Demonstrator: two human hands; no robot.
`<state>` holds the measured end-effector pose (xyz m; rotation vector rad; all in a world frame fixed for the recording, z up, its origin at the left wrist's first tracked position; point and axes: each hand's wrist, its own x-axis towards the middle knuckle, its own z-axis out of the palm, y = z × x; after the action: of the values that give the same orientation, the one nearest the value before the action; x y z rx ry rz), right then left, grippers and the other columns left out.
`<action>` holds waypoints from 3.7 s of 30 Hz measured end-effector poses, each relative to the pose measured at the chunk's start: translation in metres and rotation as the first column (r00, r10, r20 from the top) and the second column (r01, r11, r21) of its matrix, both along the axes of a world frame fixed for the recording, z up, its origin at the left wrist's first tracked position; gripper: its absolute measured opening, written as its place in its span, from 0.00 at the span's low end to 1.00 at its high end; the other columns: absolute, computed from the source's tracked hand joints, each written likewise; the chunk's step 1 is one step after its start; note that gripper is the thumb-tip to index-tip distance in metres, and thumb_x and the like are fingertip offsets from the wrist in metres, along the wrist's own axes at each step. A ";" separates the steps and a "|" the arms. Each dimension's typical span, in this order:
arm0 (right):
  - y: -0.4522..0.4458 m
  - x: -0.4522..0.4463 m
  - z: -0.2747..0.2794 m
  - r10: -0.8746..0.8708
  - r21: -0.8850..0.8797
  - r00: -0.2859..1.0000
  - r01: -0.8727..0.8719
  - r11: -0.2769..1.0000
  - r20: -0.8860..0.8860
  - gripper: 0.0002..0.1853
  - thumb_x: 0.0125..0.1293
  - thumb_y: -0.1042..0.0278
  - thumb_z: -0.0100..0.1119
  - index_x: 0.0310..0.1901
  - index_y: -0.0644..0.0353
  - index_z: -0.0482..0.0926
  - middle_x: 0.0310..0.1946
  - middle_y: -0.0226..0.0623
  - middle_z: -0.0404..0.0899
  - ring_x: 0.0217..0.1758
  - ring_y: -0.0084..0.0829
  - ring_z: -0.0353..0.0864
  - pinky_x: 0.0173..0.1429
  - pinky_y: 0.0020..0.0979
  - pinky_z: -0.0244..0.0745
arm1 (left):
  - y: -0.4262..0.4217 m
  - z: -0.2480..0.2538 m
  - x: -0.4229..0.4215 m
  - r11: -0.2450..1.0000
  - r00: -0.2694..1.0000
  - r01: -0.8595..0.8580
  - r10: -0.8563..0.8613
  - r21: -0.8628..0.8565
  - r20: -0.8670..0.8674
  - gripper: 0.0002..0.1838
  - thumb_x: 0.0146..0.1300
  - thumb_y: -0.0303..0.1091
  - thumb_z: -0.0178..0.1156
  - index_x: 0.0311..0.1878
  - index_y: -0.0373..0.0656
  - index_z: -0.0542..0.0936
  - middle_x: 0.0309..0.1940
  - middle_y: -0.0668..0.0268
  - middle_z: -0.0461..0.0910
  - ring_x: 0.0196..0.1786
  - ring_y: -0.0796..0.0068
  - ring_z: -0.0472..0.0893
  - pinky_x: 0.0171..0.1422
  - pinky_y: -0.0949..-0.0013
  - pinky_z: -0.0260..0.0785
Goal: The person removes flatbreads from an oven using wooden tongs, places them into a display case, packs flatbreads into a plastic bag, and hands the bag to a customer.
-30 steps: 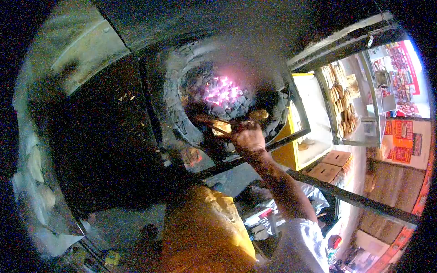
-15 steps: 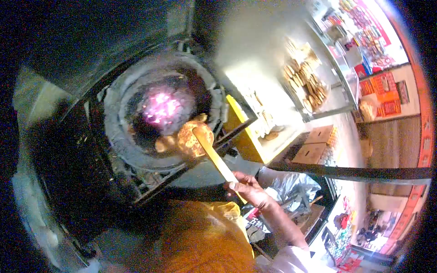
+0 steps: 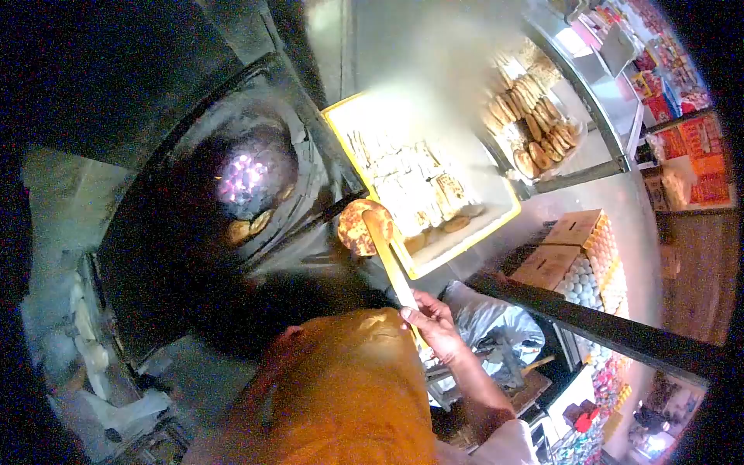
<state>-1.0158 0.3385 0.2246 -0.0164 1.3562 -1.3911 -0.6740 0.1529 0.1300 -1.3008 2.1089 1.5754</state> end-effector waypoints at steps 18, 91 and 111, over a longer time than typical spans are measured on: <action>-0.129 0.195 -0.015 0.272 0.225 0.962 -0.268 0.937 0.015 0.32 0.62 0.57 0.75 0.63 0.64 0.73 0.49 0.36 0.81 0.43 0.25 0.79 0.49 0.29 0.78 | -0.021 -0.144 0.253 0.607 0.721 -0.582 0.693 0.540 -0.001 0.14 0.72 0.41 0.55 0.49 0.41 0.80 0.37 0.64 0.81 0.38 0.73 0.79 0.43 0.65 0.73; -0.310 0.527 -0.050 0.344 0.572 -0.457 -0.650 0.500 -0.820 0.43 0.61 0.53 0.69 0.71 0.67 0.60 0.48 0.53 0.76 0.48 0.52 0.78 0.51 0.46 0.76 | -0.016 -0.070 0.593 0.189 0.364 -0.847 0.887 0.497 0.284 0.17 0.71 0.48 0.62 0.53 0.47 0.80 0.43 0.61 0.84 0.43 0.66 0.83 0.38 0.54 0.79; -0.258 0.513 -0.081 0.564 0.435 0.036 -0.597 0.674 -0.825 0.47 0.55 0.49 0.73 0.72 0.64 0.63 0.52 0.49 0.77 0.47 0.48 0.79 0.51 0.44 0.76 | -0.001 -0.101 0.623 0.188 0.324 -0.781 0.937 0.596 0.128 0.19 0.70 0.46 0.62 0.52 0.41 0.80 0.43 0.58 0.83 0.39 0.63 0.83 0.38 0.62 0.73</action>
<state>-0.5025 0.0810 0.1439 -1.5249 1.8988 -0.5323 -0.0505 0.1518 0.0291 -2.2897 0.5405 2.6259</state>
